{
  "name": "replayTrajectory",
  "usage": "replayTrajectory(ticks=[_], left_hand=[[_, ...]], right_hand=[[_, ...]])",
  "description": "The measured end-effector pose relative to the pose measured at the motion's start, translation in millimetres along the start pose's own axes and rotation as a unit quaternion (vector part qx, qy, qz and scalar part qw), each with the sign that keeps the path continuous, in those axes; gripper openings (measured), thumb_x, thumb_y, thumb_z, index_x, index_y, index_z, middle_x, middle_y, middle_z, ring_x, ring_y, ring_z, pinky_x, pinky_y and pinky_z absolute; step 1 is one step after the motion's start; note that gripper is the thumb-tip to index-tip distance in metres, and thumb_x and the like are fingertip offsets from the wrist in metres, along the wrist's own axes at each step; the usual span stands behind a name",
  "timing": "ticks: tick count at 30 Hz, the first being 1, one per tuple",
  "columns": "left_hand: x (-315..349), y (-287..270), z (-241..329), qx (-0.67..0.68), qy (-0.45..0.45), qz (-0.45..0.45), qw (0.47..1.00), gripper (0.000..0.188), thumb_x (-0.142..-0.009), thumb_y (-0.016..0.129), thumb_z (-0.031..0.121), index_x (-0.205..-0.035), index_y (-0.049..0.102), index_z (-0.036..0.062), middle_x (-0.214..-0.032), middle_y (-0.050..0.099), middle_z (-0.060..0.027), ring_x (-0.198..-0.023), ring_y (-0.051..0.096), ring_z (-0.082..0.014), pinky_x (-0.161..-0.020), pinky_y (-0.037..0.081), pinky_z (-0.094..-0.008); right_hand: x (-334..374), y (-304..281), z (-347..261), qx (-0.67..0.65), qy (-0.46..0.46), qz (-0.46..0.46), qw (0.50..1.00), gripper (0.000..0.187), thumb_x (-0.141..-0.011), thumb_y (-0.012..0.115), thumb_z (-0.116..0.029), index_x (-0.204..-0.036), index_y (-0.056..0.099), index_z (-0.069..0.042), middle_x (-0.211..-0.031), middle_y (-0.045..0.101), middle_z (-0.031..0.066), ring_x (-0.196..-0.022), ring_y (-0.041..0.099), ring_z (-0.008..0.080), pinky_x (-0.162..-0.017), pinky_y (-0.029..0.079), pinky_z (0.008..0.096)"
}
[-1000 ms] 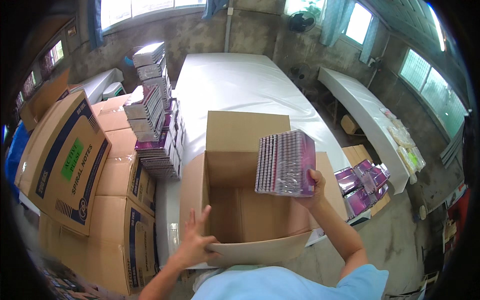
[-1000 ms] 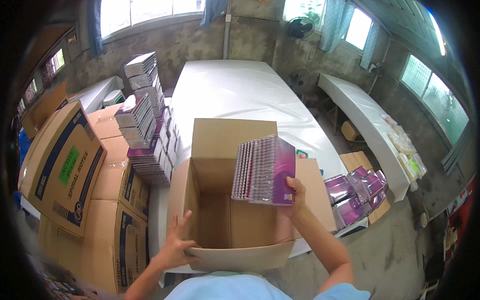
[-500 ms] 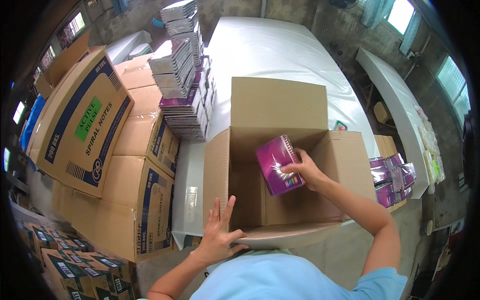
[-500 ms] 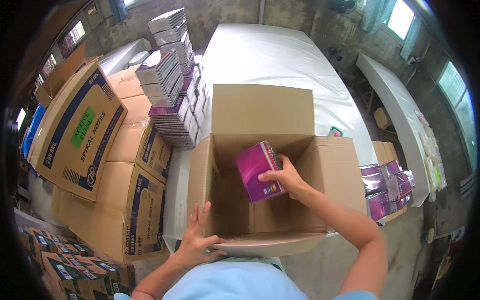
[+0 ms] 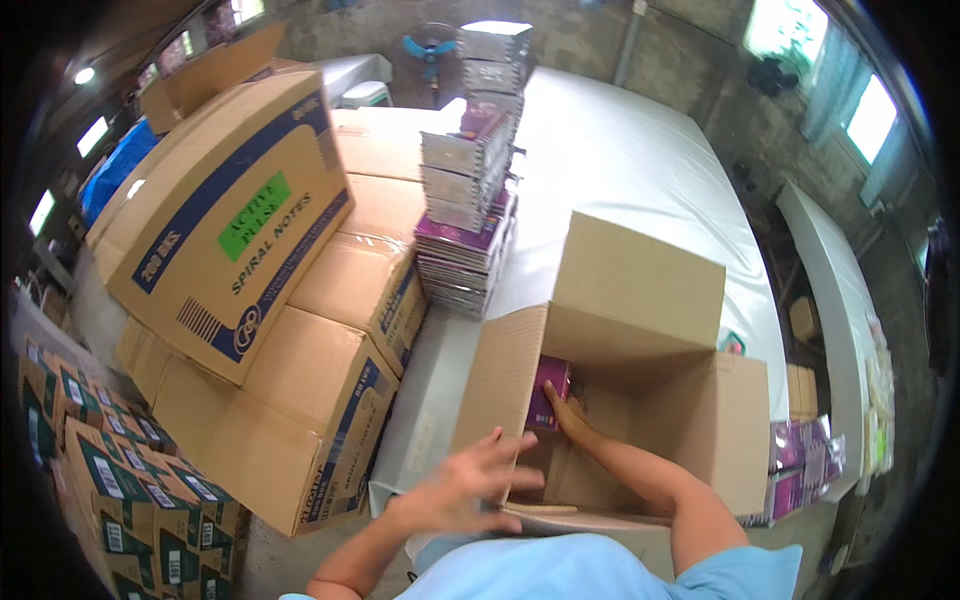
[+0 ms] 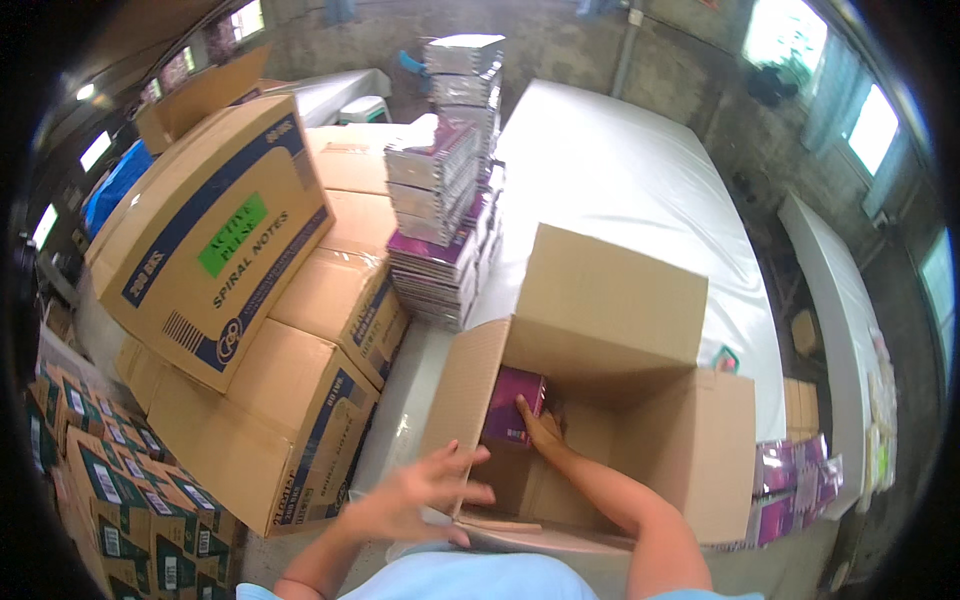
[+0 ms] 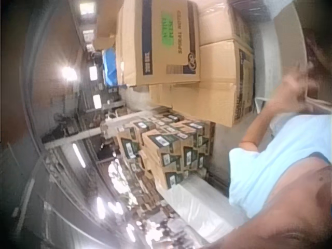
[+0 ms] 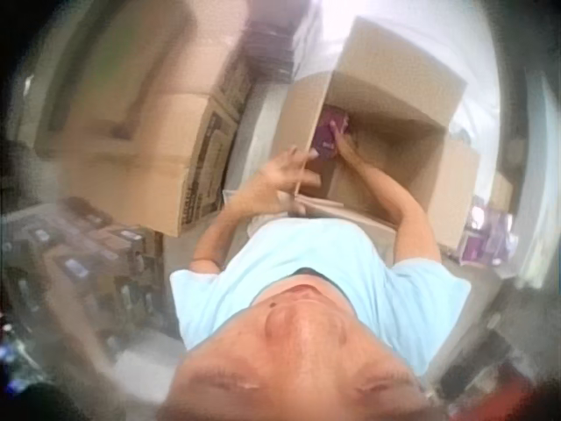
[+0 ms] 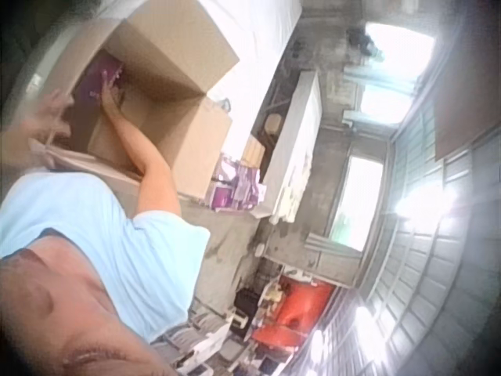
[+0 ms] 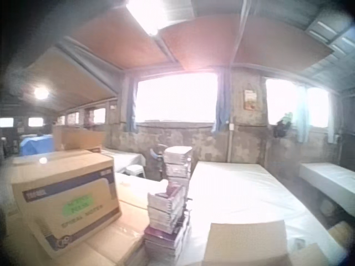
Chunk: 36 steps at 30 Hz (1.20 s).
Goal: The person places stacks of notebooks into a cardboard box and arranges them into rows.
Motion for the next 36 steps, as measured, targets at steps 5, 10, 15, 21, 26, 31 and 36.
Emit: replayTrajectory(ticks=[5, 10, 15, 21, 26, 31, 36], left_hand=[[-19.5, -144.6, -89.9, 0.265, -0.096, 0.5, 0.819, 0.07, -0.079, 0.077, 0.017, -0.138, 0.042, 0.0047, -0.143, 0.044, -0.0151, -0.127, 0.047, -0.0307, -0.103, 0.041, -0.0421], [-95.9, -214.4, -188.0, 0.175, -0.158, 0.517, 0.823, 0.101, -0.066, 0.087, 0.026, -0.144, 0.027, 0.0032, -0.141, 0.038, -0.0199, -0.133, 0.036, -0.0304, -0.106, 0.037, -0.0422], [-161.4, -248.1, -257.8, 0.094, -0.08, 0.4, 0.908, 0.094, -0.064, 0.087, 0.036, -0.137, 0.037, 0.0028, -0.129, 0.052, -0.0181, -0.128, 0.042, -0.0327, -0.106, 0.033, -0.0481], [-163.1, -211.2, -174.3, -0.046, 0.004, 0.484, 0.874, 0.071, -0.071, 0.082, 0.018, -0.131, 0.044, 0.0072, -0.137, 0.046, -0.0191, -0.13, 0.043, -0.0327, -0.106, 0.034, -0.0444], [-132.8, -151.6, -40.3, -0.052, 0.142, 0.397, 0.905, 0.1, -0.073, 0.079, 0.001, -0.149, 0.013, 0.0098, -0.149, 0.03, -0.0212, -0.136, 0.037, -0.0313, -0.111, 0.034, -0.041], [-129.9, -111.3, 5.3, 0.126, 0.147, 0.307, 0.932, 0.124, -0.071, 0.081, 0.001, -0.151, -0.012, 0.0166, -0.149, 0.027, -0.0199, -0.135, 0.038, -0.0332, -0.111, 0.036, -0.0438], [-124.7, -72.9, 10.1, 0.175, 0.06, 0.212, 0.96, 0.128, -0.07, 0.085, 0.014, -0.152, -0.013, 0.0199, -0.152, 0.023, -0.0236, -0.136, 0.036, -0.0375, -0.106, 0.041, -0.0476]], right_hand=[[58.7, -60.5, -138.1, 0.692, -0.121, -0.234, 0.672, 0.079, -0.069, 0.071, -0.069, -0.101, 0.07, 0.003, -0.095, 0.07, 0.02, -0.095, 0.066, 0.0294, -0.075, 0.054, 0.0396], [127.1, -55.2, -373.9, -0.149, -0.397, -0.022, 0.905, 0.049, -0.09, 0.061, -0.045, -0.107, 0.059, 0.001, -0.092, 0.066, 0.0129, -0.078, 0.066, 0.018, -0.066, 0.053, 0.0329], [10.0, -7.0, -465.1, -0.181, -0.255, -0.06, 0.948, 0.134, -0.061, 0.058, -0.088, -0.151, 0.013, 0.001, -0.154, 0.015, 0.029, -0.134, 0.021, 0.0598, -0.093, 0.025, 0.0788], [-4.8, -17.3, -425.9, -0.426, -0.287, -0.241, 0.824, 0.049, -0.086, 0.058, -0.038, -0.122, 0.055, -0.005, -0.12, 0.061, 0.0145, -0.109, 0.061, 0.0291, -0.094, 0.049, 0.0454], [59.5, -33.9, -347.3, -0.521, -0.45, -0.46, 0.561, 0.06, -0.084, 0.06, -0.039, -0.13, 0.052, -0.002, -0.123, 0.062, 0.0158, -0.112, 0.06, 0.0301, -0.1, 0.047, 0.0442], [110.1, -72.2, -289.4, -0.538, -0.444, -0.454, 0.554, 0.063, -0.082, 0.063, -0.041, -0.13, 0.052, -0.002, -0.121, 0.062, 0.0152, -0.11, 0.061, 0.0302, -0.098, 0.048, 0.0435], [167.4, -120.8, -220.9, -0.523, -0.388, -0.229, 0.724, 0.067, -0.074, 0.071, -0.039, -0.125, 0.054, 0.0, -0.115, 0.064, 0.0154, -0.102, 0.064, 0.0296, -0.09, 0.053, 0.0424]])
Point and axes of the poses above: each hand's wrist, its own x-axis away from the middle knuckle, its own y-axis out of the palm, z = x × y, the point moved 6 cm from there along -x, towards the middle knuckle
